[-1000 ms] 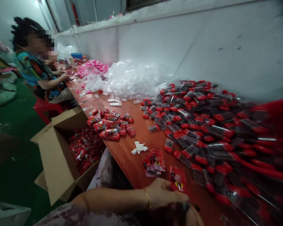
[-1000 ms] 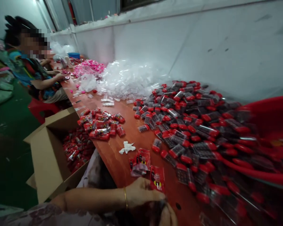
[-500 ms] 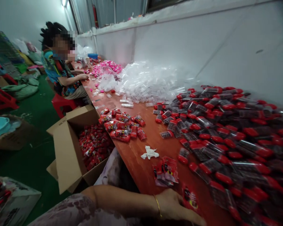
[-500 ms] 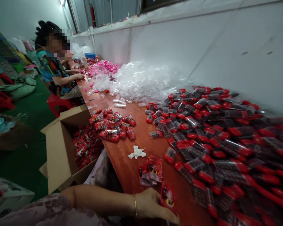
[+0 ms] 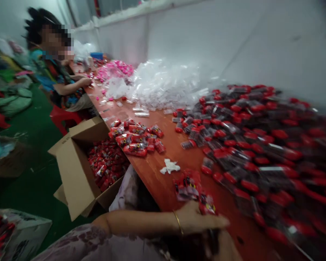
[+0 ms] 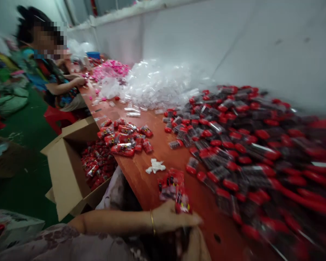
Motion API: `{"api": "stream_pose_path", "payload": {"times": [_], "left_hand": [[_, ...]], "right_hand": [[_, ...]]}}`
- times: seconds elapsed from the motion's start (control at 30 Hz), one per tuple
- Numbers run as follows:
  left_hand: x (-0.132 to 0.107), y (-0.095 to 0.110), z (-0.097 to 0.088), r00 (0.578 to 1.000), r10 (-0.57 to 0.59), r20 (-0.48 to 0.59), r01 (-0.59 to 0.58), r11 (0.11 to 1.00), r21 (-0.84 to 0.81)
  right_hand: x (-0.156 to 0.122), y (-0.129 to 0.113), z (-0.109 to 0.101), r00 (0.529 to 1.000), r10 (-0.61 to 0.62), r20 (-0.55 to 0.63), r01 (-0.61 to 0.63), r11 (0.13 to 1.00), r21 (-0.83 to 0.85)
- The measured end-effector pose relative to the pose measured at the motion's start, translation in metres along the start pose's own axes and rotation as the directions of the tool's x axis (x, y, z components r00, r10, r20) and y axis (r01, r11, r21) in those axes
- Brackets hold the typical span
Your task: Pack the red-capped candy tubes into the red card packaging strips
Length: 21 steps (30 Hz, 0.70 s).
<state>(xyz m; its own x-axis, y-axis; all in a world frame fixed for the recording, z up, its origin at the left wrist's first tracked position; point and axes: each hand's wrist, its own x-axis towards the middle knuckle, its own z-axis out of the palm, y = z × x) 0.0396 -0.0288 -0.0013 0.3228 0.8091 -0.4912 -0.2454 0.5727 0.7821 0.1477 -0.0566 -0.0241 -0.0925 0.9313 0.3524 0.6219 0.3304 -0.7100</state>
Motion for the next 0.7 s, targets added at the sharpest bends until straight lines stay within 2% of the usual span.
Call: {"api": "stream_pose_path", "payload": {"times": [0.07,0.1,0.13,0.2,0.3,0.37,0.47,0.6,0.7], "left_hand": [[-0.004,0.004,-0.002,0.990,0.142,0.008,-0.141,0.988,-0.060],[-0.004,0.006,-0.003,0.980,0.201,-0.006,-0.200,0.973,-0.117],[-0.004,0.006,-0.004,0.972,0.234,-0.029,-0.236,0.961,-0.146],[-0.002,0.006,-0.005,0.964,0.260,-0.050,-0.265,0.952,-0.151],[-0.002,0.002,-0.006,0.961,0.276,0.010,-0.273,0.954,-0.120],[-0.003,0.000,-0.006,0.955,0.296,0.032,-0.290,0.950,-0.115],[-0.003,0.004,-0.005,0.955,0.296,0.032,-0.288,0.946,-0.149],[0.000,0.015,-0.007,0.966,0.257,-0.041,-0.260,0.947,-0.186],[0.001,0.015,-0.008,0.965,0.245,-0.094,-0.258,0.949,-0.178]], "right_hand": [[-0.003,-0.004,0.003,0.987,0.144,-0.065,-0.142,0.989,0.031],[-0.004,-0.008,0.004,0.961,0.269,-0.066,-0.253,0.950,0.184],[-0.004,-0.011,0.006,0.938,0.342,-0.051,-0.313,0.902,0.298],[-0.002,-0.017,0.008,0.912,0.403,-0.082,-0.347,0.861,0.371],[0.005,-0.024,0.006,0.899,0.409,-0.156,-0.344,0.881,0.323],[0.009,-0.027,0.003,0.904,0.396,-0.159,-0.337,0.892,0.301],[0.011,-0.025,0.001,0.919,0.391,-0.046,-0.343,0.854,0.391],[0.007,-0.016,0.001,0.920,0.370,0.129,-0.375,0.731,0.571],[0.004,-0.011,0.002,0.912,0.385,0.143,-0.389,0.698,0.601]]}}
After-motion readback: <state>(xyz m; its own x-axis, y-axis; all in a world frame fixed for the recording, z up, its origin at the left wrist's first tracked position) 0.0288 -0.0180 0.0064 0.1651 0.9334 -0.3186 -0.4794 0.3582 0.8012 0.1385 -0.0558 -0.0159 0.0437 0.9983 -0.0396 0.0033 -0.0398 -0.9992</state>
